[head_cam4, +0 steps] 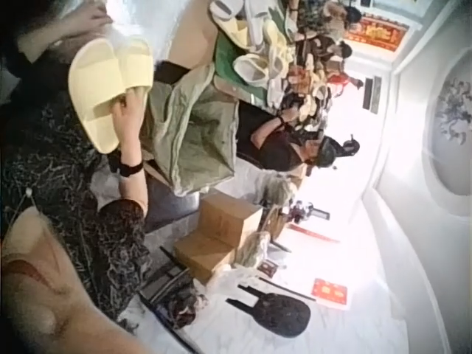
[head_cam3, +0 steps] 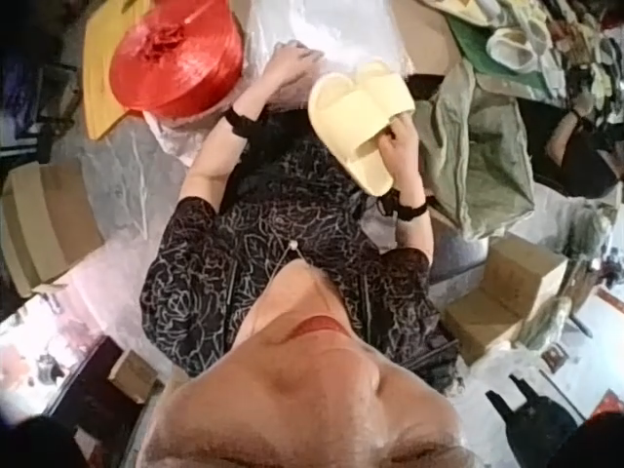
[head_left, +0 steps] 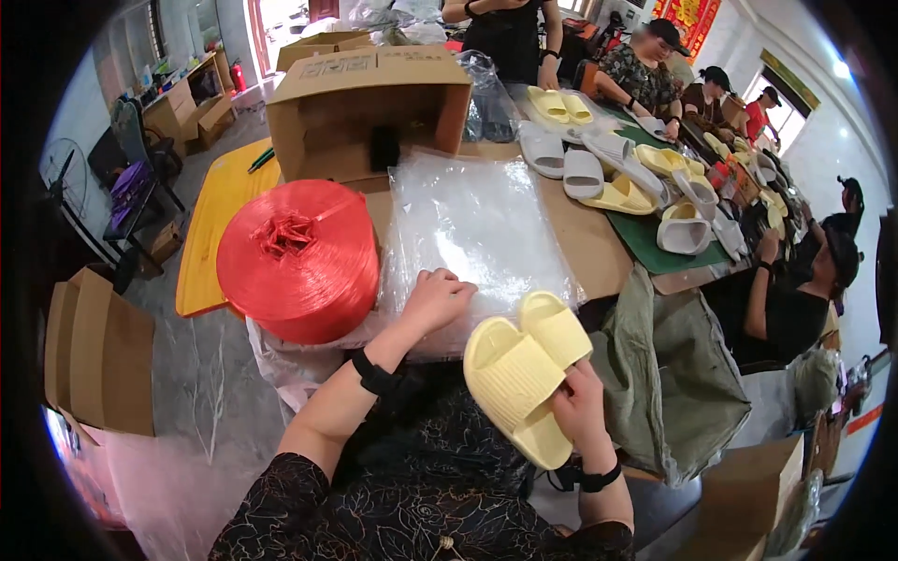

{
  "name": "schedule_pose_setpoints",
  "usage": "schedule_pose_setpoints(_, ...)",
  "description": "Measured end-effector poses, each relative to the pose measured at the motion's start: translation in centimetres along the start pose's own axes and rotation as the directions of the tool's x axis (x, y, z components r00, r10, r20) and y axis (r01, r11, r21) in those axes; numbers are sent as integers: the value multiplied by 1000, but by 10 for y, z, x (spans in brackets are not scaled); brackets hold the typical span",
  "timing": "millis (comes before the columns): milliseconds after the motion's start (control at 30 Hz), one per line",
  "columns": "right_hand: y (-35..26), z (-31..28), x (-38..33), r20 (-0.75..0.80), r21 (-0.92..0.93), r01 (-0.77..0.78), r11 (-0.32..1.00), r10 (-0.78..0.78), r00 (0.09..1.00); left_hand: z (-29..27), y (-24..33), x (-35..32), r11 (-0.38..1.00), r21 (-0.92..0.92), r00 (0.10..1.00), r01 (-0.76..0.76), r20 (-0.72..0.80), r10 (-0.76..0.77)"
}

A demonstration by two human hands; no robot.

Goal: The recorder is sorting and inspecting shoe components, specifically slippers, and placing them into a large bag or container.

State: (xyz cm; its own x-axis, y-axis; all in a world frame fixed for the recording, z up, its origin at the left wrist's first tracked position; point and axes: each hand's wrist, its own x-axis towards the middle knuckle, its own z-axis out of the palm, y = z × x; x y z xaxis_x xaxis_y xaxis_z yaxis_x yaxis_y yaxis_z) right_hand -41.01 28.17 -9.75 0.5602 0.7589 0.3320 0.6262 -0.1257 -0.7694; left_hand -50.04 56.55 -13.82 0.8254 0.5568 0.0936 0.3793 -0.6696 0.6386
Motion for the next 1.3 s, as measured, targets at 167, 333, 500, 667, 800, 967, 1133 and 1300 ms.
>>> schedule_pose_setpoints(167,-3,2,7,111,-180,-153,972,175,978,-11,16,-8,993,-93,997,-73,-4,73)
schedule_pose_setpoints(333,-15,14,22,14,-267,-40,963,46,999,-25,56,-28,913,132,903,-387,-149,404)
schedule_pose_setpoints(500,0,43,66,-34,-376,6,927,-20,999,-34,78,-41,792,118,785,-598,-112,609)
schedule_pose_setpoints(667,27,74,137,-87,-337,-69,939,42,995,-37,94,-57,732,41,727,-681,-91,681)
schedule_pose_setpoints(800,31,85,154,30,-477,84,875,-80,996,-46,88,-63,764,79,760,-640,-81,645)
schedule_pose_setpoints(967,0,69,79,178,-239,299,924,-262,949,-56,36,-45,848,-151,860,-507,-151,487)
schedule_pose_setpoints(1133,-95,-15,61,703,227,-344,911,92,705,-31,-16,-14,960,61,916,-272,-290,278)
schedule_pose_setpoints(1300,-46,14,136,-55,-247,-19,969,5,998,-3,-32,-9,956,252,967,-150,-165,195)
